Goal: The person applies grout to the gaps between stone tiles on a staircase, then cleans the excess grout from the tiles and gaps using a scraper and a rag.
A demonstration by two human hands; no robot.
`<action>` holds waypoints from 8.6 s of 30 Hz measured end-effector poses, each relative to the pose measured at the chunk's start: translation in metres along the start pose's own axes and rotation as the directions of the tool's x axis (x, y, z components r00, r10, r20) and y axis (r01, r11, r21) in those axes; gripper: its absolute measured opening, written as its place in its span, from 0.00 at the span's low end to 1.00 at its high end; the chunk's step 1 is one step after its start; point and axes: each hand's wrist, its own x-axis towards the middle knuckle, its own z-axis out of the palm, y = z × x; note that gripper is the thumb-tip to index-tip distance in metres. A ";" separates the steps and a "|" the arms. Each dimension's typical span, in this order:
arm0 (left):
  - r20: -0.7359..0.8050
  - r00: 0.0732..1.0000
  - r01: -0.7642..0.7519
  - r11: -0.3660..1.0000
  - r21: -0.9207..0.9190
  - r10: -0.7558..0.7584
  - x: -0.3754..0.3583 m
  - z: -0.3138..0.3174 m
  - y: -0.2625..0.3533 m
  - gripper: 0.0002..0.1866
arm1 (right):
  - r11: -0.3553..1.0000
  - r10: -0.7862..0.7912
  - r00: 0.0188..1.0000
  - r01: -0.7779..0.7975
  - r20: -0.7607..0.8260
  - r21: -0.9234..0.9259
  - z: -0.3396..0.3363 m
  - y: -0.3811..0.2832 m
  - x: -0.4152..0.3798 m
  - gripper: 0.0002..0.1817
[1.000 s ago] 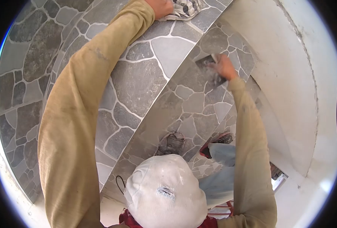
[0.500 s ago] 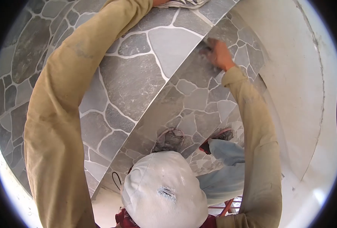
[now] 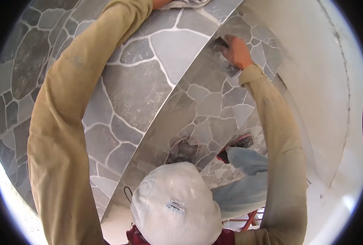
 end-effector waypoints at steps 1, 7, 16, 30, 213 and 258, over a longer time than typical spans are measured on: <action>0.031 0.999 0.042 0.999 0.034 -0.043 0.003 -0.002 0.001 0.19 | 0.994 0.084 0.996 -0.081 -0.039 0.067 -0.007 0.004 0.008 0.24; -0.006 1.000 -0.027 0.999 0.038 0.027 0.006 0.002 -0.004 0.20 | 0.967 -0.248 0.883 0.252 0.399 0.045 0.008 -0.043 -0.060 0.26; 0.031 0.999 0.017 0.999 0.032 -0.018 -0.001 -0.002 -0.006 0.19 | 0.953 -0.100 0.993 0.111 0.055 -0.283 0.010 -0.017 -0.053 0.15; 0.628 0.737 0.660 0.468 -0.587 -0.251 -0.195 -0.070 0.206 0.36 | 0.374 0.447 0.890 -0.277 0.089 0.885 0.047 -0.046 -0.099 0.09; 0.207 0.950 0.282 0.354 -0.892 -0.235 -0.272 -0.182 0.259 0.38 | 0.949 0.029 0.989 -0.074 0.147 0.306 0.027 -0.036 -0.133 0.19; 0.160 0.986 -0.056 0.994 0.098 0.040 -0.056 -0.079 0.094 0.22 | 0.948 0.202 0.979 -0.196 0.002 0.252 -0.114 -0.054 -0.317 0.07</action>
